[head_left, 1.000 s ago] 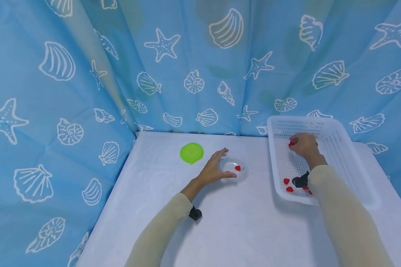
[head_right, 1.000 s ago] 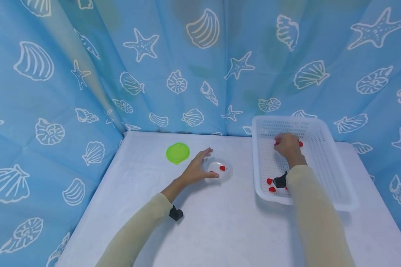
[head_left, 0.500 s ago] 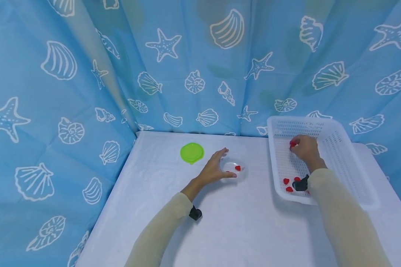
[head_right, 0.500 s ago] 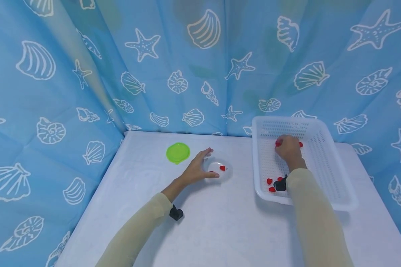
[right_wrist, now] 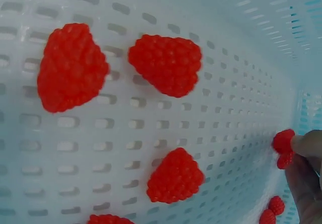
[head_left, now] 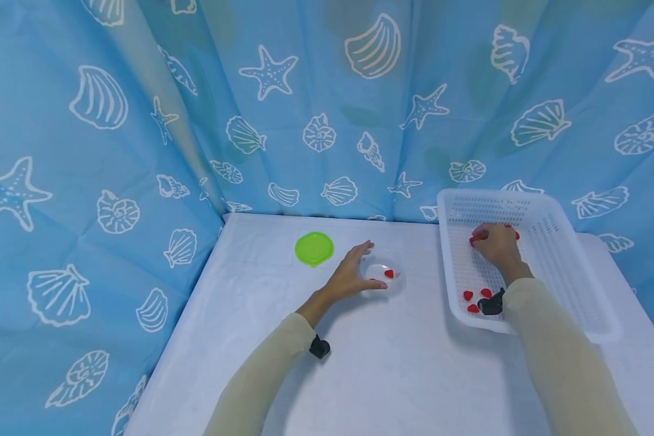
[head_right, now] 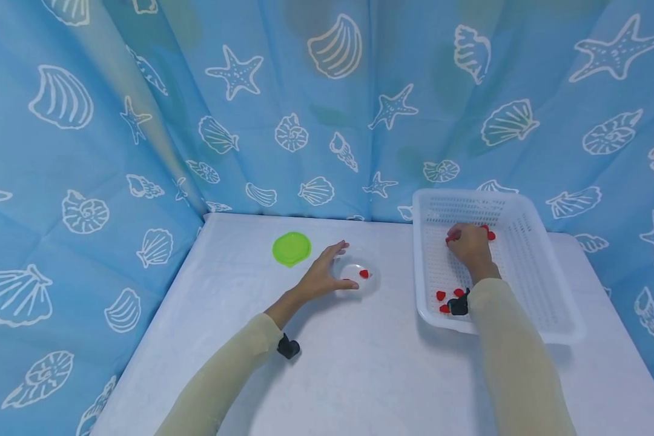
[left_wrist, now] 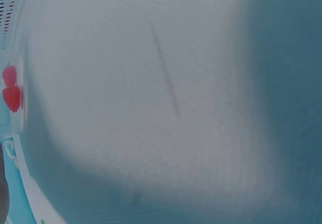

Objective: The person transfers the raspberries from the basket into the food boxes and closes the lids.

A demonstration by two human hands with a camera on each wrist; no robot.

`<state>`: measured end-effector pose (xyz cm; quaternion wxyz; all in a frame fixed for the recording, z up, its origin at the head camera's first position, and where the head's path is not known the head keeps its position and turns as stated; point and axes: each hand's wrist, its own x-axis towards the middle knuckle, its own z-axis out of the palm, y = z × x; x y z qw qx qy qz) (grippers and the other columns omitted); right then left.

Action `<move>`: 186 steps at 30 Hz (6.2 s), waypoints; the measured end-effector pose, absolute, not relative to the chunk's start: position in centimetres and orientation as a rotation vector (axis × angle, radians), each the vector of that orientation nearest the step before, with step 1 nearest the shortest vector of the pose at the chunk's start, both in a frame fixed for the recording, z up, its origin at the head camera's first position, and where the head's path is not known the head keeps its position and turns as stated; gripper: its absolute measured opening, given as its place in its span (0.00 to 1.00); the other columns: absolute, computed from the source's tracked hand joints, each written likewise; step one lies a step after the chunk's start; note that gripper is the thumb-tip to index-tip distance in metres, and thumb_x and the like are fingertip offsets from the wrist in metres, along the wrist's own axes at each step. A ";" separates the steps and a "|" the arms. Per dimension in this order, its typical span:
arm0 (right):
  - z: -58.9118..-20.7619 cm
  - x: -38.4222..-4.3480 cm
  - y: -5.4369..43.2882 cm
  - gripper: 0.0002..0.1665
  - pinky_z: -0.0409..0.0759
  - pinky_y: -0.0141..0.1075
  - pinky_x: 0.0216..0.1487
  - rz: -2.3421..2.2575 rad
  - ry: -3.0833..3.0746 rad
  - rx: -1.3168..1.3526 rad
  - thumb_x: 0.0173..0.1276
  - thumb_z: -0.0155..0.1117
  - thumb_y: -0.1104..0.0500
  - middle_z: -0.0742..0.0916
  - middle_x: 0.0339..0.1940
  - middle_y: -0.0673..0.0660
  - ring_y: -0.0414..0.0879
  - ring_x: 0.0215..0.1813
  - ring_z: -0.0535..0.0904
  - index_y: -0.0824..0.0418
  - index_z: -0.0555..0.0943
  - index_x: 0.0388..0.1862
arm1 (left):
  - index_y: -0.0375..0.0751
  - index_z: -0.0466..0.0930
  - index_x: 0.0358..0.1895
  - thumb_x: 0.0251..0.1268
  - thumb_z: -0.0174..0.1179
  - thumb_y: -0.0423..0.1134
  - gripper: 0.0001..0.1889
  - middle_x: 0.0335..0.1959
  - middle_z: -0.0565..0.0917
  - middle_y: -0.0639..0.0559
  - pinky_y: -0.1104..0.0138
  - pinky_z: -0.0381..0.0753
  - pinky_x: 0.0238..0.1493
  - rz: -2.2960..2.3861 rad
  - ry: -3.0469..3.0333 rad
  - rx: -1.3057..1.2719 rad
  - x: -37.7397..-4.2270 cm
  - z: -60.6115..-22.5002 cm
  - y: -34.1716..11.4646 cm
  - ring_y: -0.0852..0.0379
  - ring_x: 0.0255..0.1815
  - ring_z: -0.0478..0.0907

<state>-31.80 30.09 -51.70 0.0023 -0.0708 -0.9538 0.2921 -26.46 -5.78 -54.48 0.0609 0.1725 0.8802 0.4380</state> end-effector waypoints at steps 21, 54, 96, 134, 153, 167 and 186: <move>-51.6 -31.8 28.9 0.33 0.70 0.68 0.55 0.985 -2.995 -0.299 0.62 0.71 0.59 0.76 0.58 0.71 0.67 0.53 0.74 0.67 0.72 0.64 | 0.55 0.53 0.77 0.45 0.76 0.55 0.54 0.71 0.65 0.57 0.51 0.67 0.66 1.351 2.647 0.561 -26.7 -54.5 -6.0 0.56 0.71 0.60; -52.5 -32.1 29.5 0.26 0.71 0.68 0.53 0.967 -3.056 -0.137 0.61 0.71 0.58 0.80 0.52 0.69 0.65 0.49 0.75 0.66 0.77 0.56 | 0.53 0.54 0.77 0.44 0.76 0.57 0.55 0.72 0.64 0.54 0.49 0.70 0.64 1.316 2.663 0.536 -26.8 -54.9 -5.9 0.54 0.72 0.60; -52.3 -32.4 28.8 0.27 0.72 0.63 0.57 1.037 -2.899 0.029 0.61 0.70 0.66 0.79 0.58 0.66 0.65 0.56 0.75 0.62 0.77 0.60 | 0.52 0.54 0.77 0.44 0.76 0.57 0.55 0.72 0.63 0.57 0.50 0.69 0.65 1.308 2.663 0.552 -26.8 -54.6 -6.0 0.55 0.72 0.59; -45.5 -29.7 23.7 0.24 0.79 0.32 0.52 1.398 -2.437 0.173 0.63 0.70 0.49 0.84 0.56 0.53 0.48 0.57 0.79 0.55 0.81 0.57 | 0.52 0.53 0.77 0.46 0.75 0.56 0.55 0.73 0.62 0.57 0.48 0.69 0.64 1.312 2.645 0.480 -26.1 -54.9 -6.0 0.53 0.73 0.58; -43.6 -28.2 19.2 0.20 0.80 0.29 0.47 1.533 -2.328 0.385 0.61 0.73 0.55 0.86 0.50 0.54 0.48 0.53 0.81 0.58 0.83 0.52 | 0.61 0.52 0.77 0.44 0.76 0.57 0.55 0.72 0.64 0.59 0.49 0.70 0.64 1.348 2.641 0.457 -26.5 -54.6 -5.4 0.54 0.72 0.59; -45.0 -27.0 15.2 0.20 0.81 0.31 0.46 1.564 -2.328 0.486 0.60 0.74 0.57 0.86 0.49 0.54 0.50 0.53 0.83 0.60 0.83 0.51 | 0.58 0.51 0.77 0.45 0.76 0.56 0.55 0.72 0.64 0.60 0.51 0.70 0.64 1.328 2.660 0.466 -26.5 -54.6 -5.4 0.55 0.73 0.58; -49.2 -24.9 11.9 0.17 0.81 0.32 0.48 1.691 -2.336 0.378 0.61 0.73 0.60 0.86 0.50 0.54 0.49 0.52 0.84 0.57 0.84 0.50 | 0.57 0.52 0.78 0.46 0.76 0.53 0.54 0.74 0.61 0.56 0.49 0.71 0.63 1.358 2.639 0.457 -26.2 -54.0 -5.5 0.53 0.74 0.58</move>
